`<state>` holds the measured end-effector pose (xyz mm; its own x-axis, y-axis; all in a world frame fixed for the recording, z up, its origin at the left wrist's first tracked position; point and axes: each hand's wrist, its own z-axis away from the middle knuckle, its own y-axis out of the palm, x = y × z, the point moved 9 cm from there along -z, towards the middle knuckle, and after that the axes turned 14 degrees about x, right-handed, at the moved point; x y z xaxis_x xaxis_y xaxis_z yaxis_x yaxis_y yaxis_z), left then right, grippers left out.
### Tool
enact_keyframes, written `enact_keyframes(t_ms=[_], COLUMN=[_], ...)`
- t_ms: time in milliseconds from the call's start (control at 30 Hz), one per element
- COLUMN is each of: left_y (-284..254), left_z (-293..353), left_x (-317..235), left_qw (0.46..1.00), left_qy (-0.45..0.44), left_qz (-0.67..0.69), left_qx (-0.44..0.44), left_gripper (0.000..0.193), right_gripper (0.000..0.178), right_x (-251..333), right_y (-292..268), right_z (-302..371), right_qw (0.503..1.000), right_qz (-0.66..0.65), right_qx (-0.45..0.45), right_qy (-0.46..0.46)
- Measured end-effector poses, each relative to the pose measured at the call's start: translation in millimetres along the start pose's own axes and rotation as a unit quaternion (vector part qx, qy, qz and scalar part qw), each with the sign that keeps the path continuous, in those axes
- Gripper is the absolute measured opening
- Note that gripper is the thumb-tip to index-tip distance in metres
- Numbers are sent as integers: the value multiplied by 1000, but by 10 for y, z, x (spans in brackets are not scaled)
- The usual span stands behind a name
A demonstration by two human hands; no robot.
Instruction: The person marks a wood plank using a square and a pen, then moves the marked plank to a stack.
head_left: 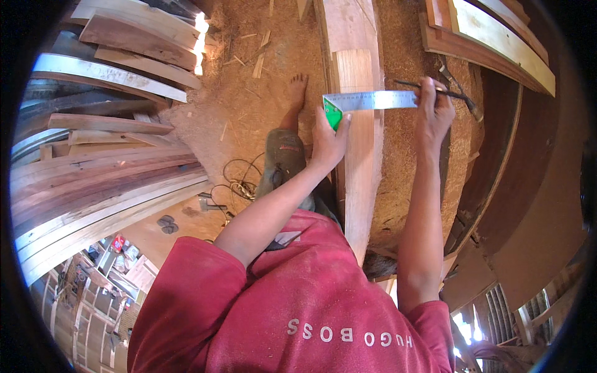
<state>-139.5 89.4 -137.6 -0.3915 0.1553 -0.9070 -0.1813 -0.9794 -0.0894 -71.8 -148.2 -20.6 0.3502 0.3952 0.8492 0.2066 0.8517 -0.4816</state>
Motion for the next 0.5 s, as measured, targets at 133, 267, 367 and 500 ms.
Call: enact_keyframes(t_ms=[133,267,367,500], left_y=[31,42,-17,-67], left_z=[120,-26,-233,-392], left_x=[65,-9,-36,28], left_qw=[999,999,1000,999], left_qy=[2,-47,-27,-19], left_qz=[-35,-8,-6,-29], left_qx=[-10,22,9,-6], left_gripper=[53,54,54,43], right_gripper=[27,27,26,25], right_x=[-157,-250,-207,-168], right_y=[-262,-329,-285,-223], right_z=[160,245,270,286], right_qw=[998,998,999,998], right_qz=[-34,-35,-6,-46], right_qx=[-42,-52,-50,-47], right_qy=[26,29,20,6])
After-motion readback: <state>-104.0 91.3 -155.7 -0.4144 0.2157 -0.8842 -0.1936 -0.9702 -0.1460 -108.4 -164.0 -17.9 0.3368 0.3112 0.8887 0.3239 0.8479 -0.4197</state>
